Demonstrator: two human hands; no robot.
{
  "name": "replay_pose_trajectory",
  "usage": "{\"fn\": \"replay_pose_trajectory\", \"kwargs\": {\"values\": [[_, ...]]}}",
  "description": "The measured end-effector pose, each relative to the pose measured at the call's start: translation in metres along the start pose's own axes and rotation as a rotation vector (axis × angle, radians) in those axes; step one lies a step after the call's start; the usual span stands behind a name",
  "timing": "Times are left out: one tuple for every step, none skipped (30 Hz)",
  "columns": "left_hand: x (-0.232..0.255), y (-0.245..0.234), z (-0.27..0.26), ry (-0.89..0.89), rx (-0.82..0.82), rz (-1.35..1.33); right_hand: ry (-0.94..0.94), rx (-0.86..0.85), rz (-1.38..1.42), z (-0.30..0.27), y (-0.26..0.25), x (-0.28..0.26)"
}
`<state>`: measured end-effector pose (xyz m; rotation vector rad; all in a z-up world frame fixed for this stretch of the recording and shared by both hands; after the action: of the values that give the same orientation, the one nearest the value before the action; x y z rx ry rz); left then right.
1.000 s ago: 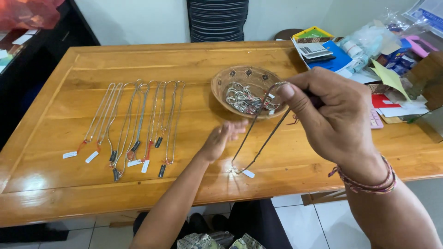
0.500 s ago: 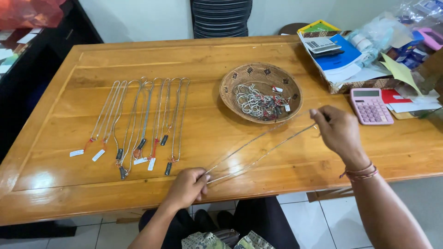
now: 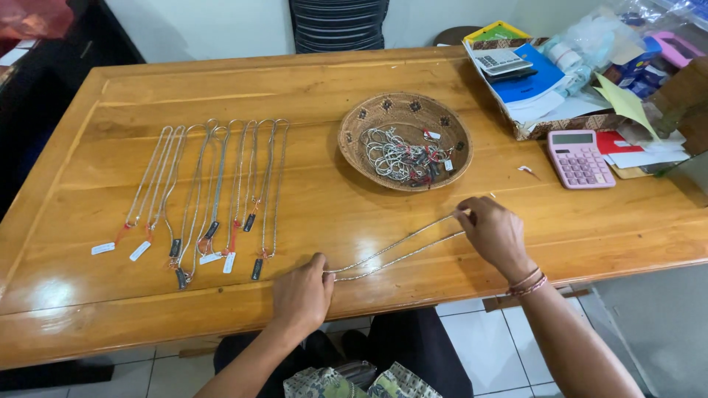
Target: Untangling and laying out silver chain necklaces on a wooden table
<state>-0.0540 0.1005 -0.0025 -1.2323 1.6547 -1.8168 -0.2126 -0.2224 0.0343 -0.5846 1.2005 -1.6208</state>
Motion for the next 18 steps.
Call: {"fn": "replay_pose_trajectory", "kwargs": {"values": [[-0.001, 0.001, -0.002, 0.002, 0.0, 0.002, 0.002, 0.001, 0.001, 0.001, 0.002, -0.007], [0.001, 0.002, -0.004, 0.03, 0.014, 0.021, -0.042, 0.024, 0.042, 0.001, 0.002, -0.017], [0.002, 0.002, -0.005, 0.059, 0.03, 0.04, -0.086, 0.05, 0.082, 0.002, 0.001, -0.026], [0.002, 0.005, -0.005, 0.062, 0.031, 0.041, -0.084, 0.053, 0.082, 0.012, 0.005, -0.027], [0.002, 0.008, -0.004, 0.075, 0.062, 0.102, -0.114, 0.089, 0.021, 0.02, 0.006, -0.03], [0.003, 0.01, -0.005, 0.087, 0.094, 0.162, -0.144, 0.125, -0.039, 0.029, 0.007, -0.033], [0.001, 0.014, -0.007, 0.09, 0.099, 0.166, -0.143, 0.132, -0.038, 0.035, 0.02, -0.027], [0.0, 0.015, -0.01, 0.129, 0.121, 0.136, -0.151, 0.138, -0.062, 0.042, 0.032, -0.023], [0.0, 0.016, -0.012, 0.164, 0.148, 0.105, -0.165, 0.146, -0.085, 0.052, 0.044, -0.019], [-0.003, 0.02, -0.012, 0.163, 0.157, 0.107, -0.169, 0.154, -0.084, 0.054, 0.047, -0.018], [-0.006, 0.022, -0.015, 0.186, 0.202, 0.099, -0.227, 0.186, -0.033, 0.057, 0.05, -0.022], [-0.009, 0.025, -0.018, 0.209, 0.248, 0.092, -0.286, 0.217, 0.018, 0.06, 0.054, -0.026], [-0.012, 0.028, -0.019, 0.198, 0.254, 0.094, -0.296, 0.219, 0.025, 0.064, 0.057, -0.031], [-0.015, 0.029, -0.02, 0.197, 0.275, 0.066, -0.326, 0.204, 0.022, 0.068, 0.062, -0.037], [-0.017, 0.032, -0.022, 0.202, 0.293, 0.037, -0.351, 0.189, 0.016, 0.07, 0.066, -0.042], [-0.019, 0.032, -0.023, 0.197, 0.296, 0.039, -0.355, 0.189, 0.019, 0.073, 0.069, -0.05], [-0.02, 0.028, -0.024, 0.201, 0.355, -0.032, -0.366, 0.198, 0.019, 0.076, 0.07, -0.057], [-0.021, 0.024, -0.026, 0.205, 0.415, -0.103, -0.376, 0.206, 0.019, 0.078, 0.071, -0.065]]}}
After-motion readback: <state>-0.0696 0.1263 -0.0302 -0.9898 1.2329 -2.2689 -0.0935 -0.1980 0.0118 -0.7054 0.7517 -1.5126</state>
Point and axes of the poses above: each hand's wrist, its own z-axis towards the middle knuckle, its own y-axis out of the palm, x = y × z, the point moved 6 cm from there along z, towards the middle knuckle, and after that the axes turned 8 degrees about -y, right-handed, at the moved point
